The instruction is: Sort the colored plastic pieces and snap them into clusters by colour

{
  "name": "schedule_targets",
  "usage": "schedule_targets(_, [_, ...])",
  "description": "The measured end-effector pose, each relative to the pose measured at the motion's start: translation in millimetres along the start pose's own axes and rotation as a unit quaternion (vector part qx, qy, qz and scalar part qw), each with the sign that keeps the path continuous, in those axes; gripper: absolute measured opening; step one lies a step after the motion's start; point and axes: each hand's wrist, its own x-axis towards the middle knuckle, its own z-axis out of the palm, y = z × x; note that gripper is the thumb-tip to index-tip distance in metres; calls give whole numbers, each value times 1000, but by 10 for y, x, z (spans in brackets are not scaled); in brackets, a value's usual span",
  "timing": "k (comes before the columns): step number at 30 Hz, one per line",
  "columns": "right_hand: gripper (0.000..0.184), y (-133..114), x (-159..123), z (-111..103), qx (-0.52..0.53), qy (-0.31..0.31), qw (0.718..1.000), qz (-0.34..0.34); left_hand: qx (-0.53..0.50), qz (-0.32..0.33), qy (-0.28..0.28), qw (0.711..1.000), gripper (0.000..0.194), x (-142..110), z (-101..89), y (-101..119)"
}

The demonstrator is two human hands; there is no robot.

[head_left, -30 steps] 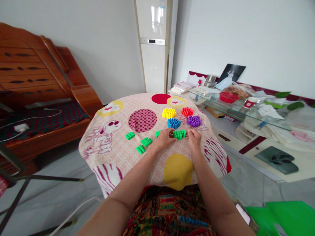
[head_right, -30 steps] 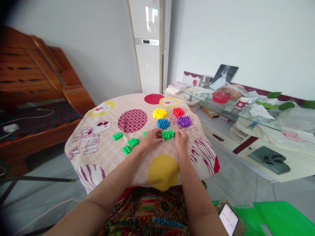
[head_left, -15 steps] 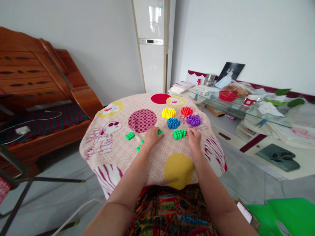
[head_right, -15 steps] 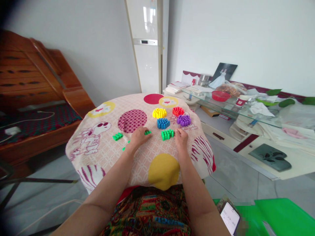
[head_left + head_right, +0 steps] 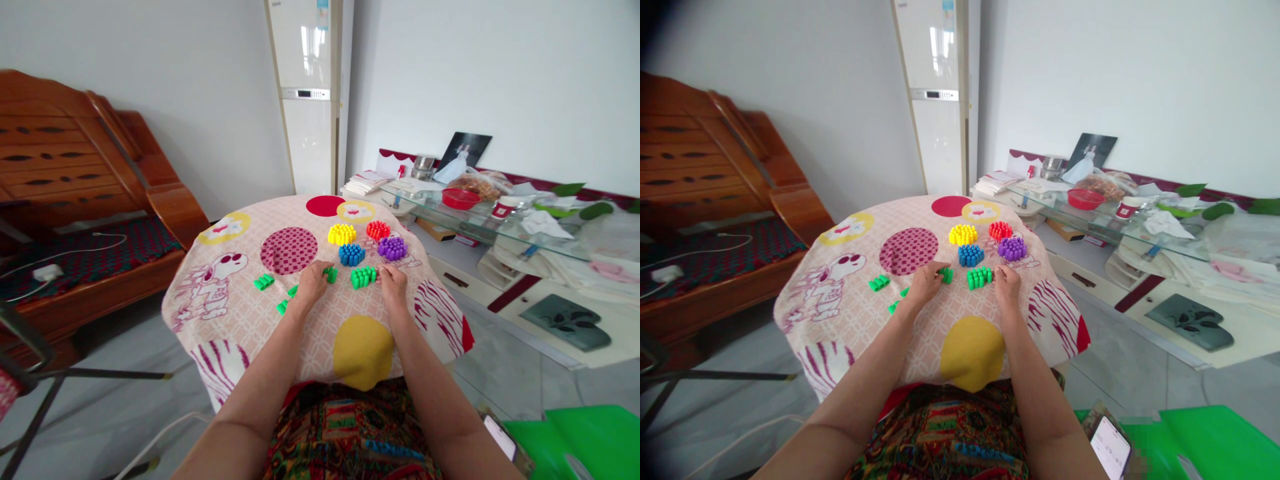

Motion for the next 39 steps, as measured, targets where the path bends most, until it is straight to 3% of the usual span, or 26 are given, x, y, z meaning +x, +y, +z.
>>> schedule_targets(12, [34,36,13,-4,-11,-4,1000,-3,69,4,-4,998,33,-25,72,92])
schedule_targets(18, [35,21,6,-9,-10,-4,1000,-3,-73,25,33,996,34,-31,114,96])
schedule_targets(23, [36,2,3,-10,-20,-7,1000,-9,-186,51,-8,981,34,-61,180,181])
schedule_targets(34, [37,8,9,-10,-10,-3,1000,-2,-206,95,-37,973,59,-98,315,273])
schedule_targets(39, [36,74,28,3,7,4,1000,6,-124,133,1,983,66,-130,168,236])
